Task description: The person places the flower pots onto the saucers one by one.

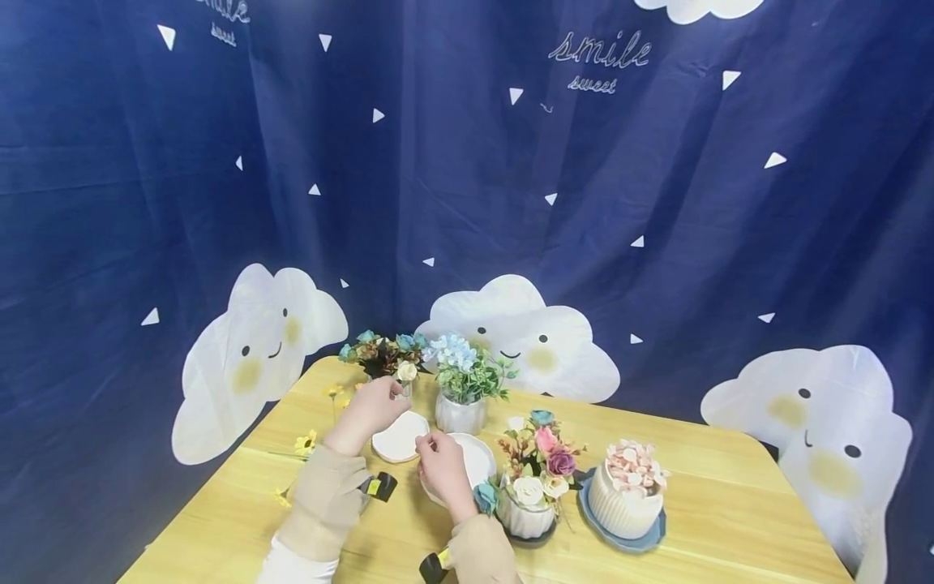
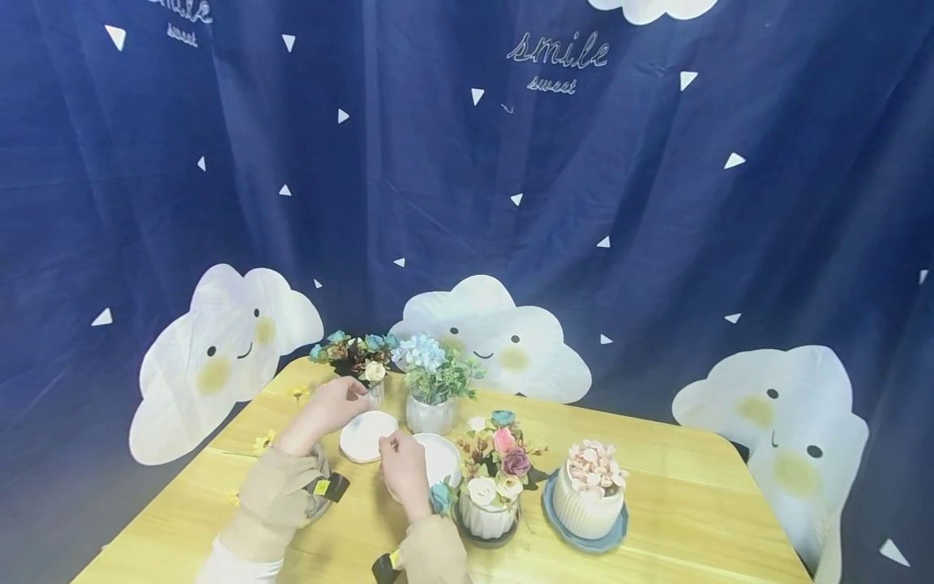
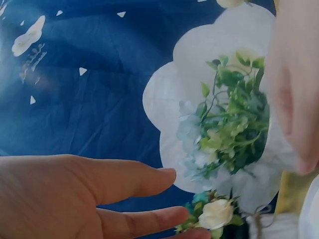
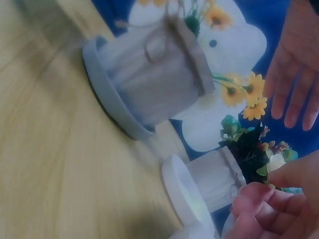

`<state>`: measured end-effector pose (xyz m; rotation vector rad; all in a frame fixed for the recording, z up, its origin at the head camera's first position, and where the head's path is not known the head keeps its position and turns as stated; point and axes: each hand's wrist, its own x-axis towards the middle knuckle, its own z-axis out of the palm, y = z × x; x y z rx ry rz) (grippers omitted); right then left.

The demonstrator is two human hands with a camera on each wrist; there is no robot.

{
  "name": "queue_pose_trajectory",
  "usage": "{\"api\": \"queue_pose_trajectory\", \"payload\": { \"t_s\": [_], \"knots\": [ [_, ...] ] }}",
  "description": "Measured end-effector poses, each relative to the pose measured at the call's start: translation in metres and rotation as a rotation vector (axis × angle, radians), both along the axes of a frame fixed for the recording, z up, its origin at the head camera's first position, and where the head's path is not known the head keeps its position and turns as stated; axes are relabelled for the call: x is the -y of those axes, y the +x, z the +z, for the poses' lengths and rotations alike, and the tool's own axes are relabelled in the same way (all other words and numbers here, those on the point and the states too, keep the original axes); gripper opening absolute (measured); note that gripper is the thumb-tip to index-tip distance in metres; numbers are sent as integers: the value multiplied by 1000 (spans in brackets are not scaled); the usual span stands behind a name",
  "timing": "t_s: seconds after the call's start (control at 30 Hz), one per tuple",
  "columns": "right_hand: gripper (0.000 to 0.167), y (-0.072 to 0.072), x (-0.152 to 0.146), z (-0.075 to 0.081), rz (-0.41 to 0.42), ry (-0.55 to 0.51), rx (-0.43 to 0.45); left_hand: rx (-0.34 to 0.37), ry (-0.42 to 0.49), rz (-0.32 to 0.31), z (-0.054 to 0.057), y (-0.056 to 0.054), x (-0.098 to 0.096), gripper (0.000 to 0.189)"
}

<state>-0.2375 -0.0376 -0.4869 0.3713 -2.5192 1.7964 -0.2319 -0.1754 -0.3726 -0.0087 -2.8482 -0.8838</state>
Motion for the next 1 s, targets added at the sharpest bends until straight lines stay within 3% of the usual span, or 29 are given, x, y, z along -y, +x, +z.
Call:
{"api": "queue_pose_trajectory", "payload": {
  "t_s": [0.17,0.27,0.37,0.5,0.6,0.63,0.73,0.87,0.93,1.0],
  "knots": [
    [24,-2,5,-2,18,-48,73,56,-62,-29,19,-13,10,31],
    [26,0,10,-3,40,-109,173,99,-87,-53,29,-25,19,28],
    [29,4,16,-5,78,-157,256,134,-119,-78,37,-38,29,18],
    [32,12,26,-10,129,-191,347,194,-145,-98,45,-52,43,29],
    [33,17,34,-13,143,-211,387,221,-186,-105,47,-60,53,17],
    [34,18,36,-15,143,-214,397,225,-205,-106,46,-63,57,15],
    [35,21,41,-19,133,-243,434,250,-236,-102,41,-70,69,31],
    [36,23,45,-24,90,-285,472,324,-216,-81,32,-85,80,51],
    [36,23,48,-27,66,-303,477,392,-189,-69,22,-103,86,60],
    [36,23,50,-29,44,-312,469,469,-166,-66,4,-129,93,68]
  ]
}}
